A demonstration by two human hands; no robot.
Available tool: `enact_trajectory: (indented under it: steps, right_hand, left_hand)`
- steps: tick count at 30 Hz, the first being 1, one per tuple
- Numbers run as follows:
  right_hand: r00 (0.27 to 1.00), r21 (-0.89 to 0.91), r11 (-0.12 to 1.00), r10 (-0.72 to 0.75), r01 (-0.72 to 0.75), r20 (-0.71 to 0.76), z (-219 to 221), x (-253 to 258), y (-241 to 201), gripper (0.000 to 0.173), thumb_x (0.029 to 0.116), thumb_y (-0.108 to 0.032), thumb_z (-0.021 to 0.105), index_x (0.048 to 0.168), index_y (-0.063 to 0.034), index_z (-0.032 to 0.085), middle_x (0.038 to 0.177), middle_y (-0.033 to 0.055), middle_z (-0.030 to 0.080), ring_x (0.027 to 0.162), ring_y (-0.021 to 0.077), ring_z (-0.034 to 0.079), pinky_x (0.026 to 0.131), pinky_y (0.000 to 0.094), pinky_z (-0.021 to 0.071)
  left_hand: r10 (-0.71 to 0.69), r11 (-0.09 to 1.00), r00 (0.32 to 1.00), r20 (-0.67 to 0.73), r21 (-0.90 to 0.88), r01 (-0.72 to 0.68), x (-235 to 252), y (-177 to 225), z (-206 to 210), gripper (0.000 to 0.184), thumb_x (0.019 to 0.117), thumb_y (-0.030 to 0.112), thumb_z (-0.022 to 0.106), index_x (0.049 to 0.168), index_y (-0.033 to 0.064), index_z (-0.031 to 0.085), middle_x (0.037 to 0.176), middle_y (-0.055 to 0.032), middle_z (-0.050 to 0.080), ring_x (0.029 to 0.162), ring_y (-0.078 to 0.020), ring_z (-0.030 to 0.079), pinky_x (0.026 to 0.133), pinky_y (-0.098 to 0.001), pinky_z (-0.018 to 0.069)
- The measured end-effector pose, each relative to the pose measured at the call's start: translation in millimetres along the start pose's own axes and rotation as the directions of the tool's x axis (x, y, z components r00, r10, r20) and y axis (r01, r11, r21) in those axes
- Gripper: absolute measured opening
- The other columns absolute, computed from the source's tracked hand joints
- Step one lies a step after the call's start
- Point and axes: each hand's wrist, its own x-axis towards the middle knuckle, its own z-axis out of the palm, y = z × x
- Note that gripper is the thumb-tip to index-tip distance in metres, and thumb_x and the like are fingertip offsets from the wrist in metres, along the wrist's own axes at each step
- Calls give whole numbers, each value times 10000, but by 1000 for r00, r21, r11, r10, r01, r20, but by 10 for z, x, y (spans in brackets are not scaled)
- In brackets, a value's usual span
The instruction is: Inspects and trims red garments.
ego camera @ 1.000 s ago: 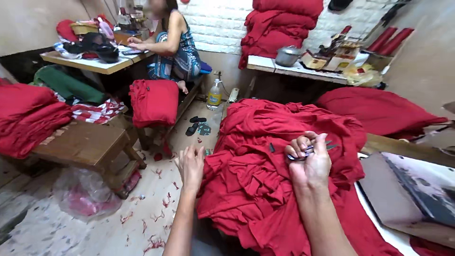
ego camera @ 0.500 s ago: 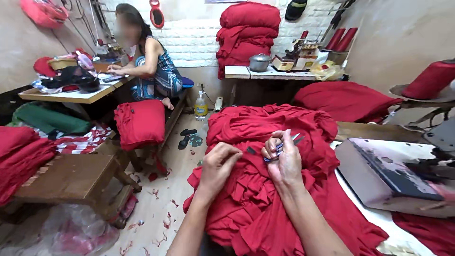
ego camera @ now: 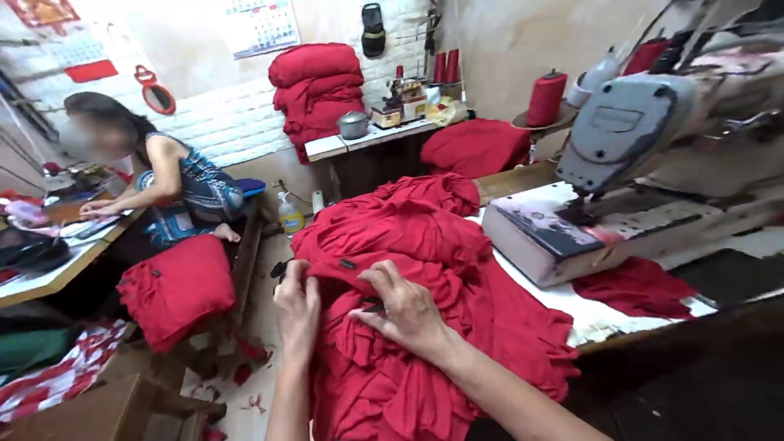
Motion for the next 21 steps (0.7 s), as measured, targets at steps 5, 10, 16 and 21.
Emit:
enact_trajectory:
  steps: [5, 10, 16, 21]
  right_hand:
    - [982, -212, 959, 187, -186, -19, -291, -201, 291, 291, 829, -55, 726, 1118, -17, 715, 1122, 207, 677, 807, 341, 720, 602, 474, 592]
    - [952, 187, 937, 305, -295, -23, -560, -7, 828, 188, 907, 4, 612, 1037, -31, 743, 901, 81, 716, 818, 167, 677, 765, 411, 562]
    - [886, -13, 887, 463, -463, 40, -413, 561, 1326, 495, 1044, -418, 568, 773, -6, 620, 662, 127, 524, 650, 291, 541, 626, 515, 421]
    - [804, -188, 818, 572, -543, 165, -185, 578, 1478, 492, 1053, -414, 549, 923, 34, 706, 922, 276, 675, 957, 471, 650, 817, 685, 458]
  left_hand:
    - [-5, 999, 989, -145, 47, 12, 211, -157, -12, 173, 957, 140, 593, 933, -18, 658, 699, -140, 622, 635, -294, 626, 601, -499, 482]
    - [-97, 990, 987, 124, -92, 109, 439, -194, -123, 194, 985, 97, 584, 1126, -9, 663, 949, -167, 690, 870, -298, 674, 777, -535, 536]
    - [-95, 971, 995, -28, 218, 99, 707, -319, -5, 134, 895, 100, 699, 938, -19, 655, 811, -226, 671, 765, -468, 668, 637, -652, 486]
    - [-333, 901, 842, 424, -121, 417, 786, -853, 267, 310, 944, 154, 682, 1159, -63, 633, 1019, -249, 663, 947, -369, 650, 863, -581, 517]
